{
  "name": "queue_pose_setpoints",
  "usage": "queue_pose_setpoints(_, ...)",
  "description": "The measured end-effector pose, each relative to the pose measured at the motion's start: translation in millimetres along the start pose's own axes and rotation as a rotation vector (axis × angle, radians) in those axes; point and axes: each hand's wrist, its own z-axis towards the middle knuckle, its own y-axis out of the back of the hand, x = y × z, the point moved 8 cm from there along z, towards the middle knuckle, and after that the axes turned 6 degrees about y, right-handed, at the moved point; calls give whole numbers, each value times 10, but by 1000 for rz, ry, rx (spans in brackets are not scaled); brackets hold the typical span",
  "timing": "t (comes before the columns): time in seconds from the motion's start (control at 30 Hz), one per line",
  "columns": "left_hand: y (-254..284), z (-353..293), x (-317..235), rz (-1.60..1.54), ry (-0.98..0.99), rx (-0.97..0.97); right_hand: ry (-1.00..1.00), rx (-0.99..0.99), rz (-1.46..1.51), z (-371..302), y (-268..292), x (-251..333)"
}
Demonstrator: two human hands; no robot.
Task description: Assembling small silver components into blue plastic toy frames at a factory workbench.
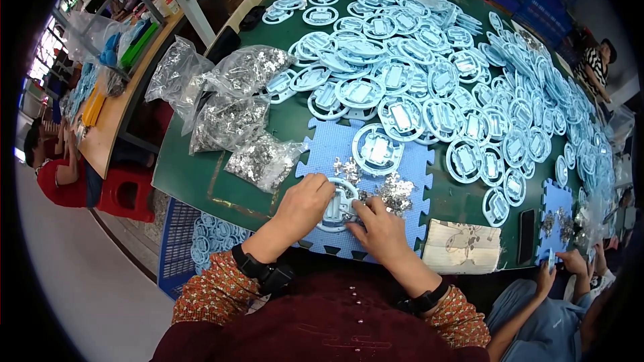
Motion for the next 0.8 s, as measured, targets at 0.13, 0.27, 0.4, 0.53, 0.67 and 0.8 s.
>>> queue_pose_setpoints(0.13,17,-17,5,-77,2,-45,-10,8,6,5,-8,-7)
queue_pose_setpoints(0.27,39,-49,58,-217,47,-143,-1,0,7,12,-8,1)
queue_pose_setpoints(0.4,24,-54,98,-259,102,-145,-3,11,-6,14,-19,-7)
queue_pose_setpoints(0.53,-16,-54,145,-258,187,-106,-10,20,2,23,-17,-5)
queue_pose_setpoints(0.67,-60,-57,247,-364,365,2,-1,27,-14,23,-5,5)
queue_pose_setpoints(0.8,-13,-36,235,-385,332,21,14,13,-13,29,13,10)
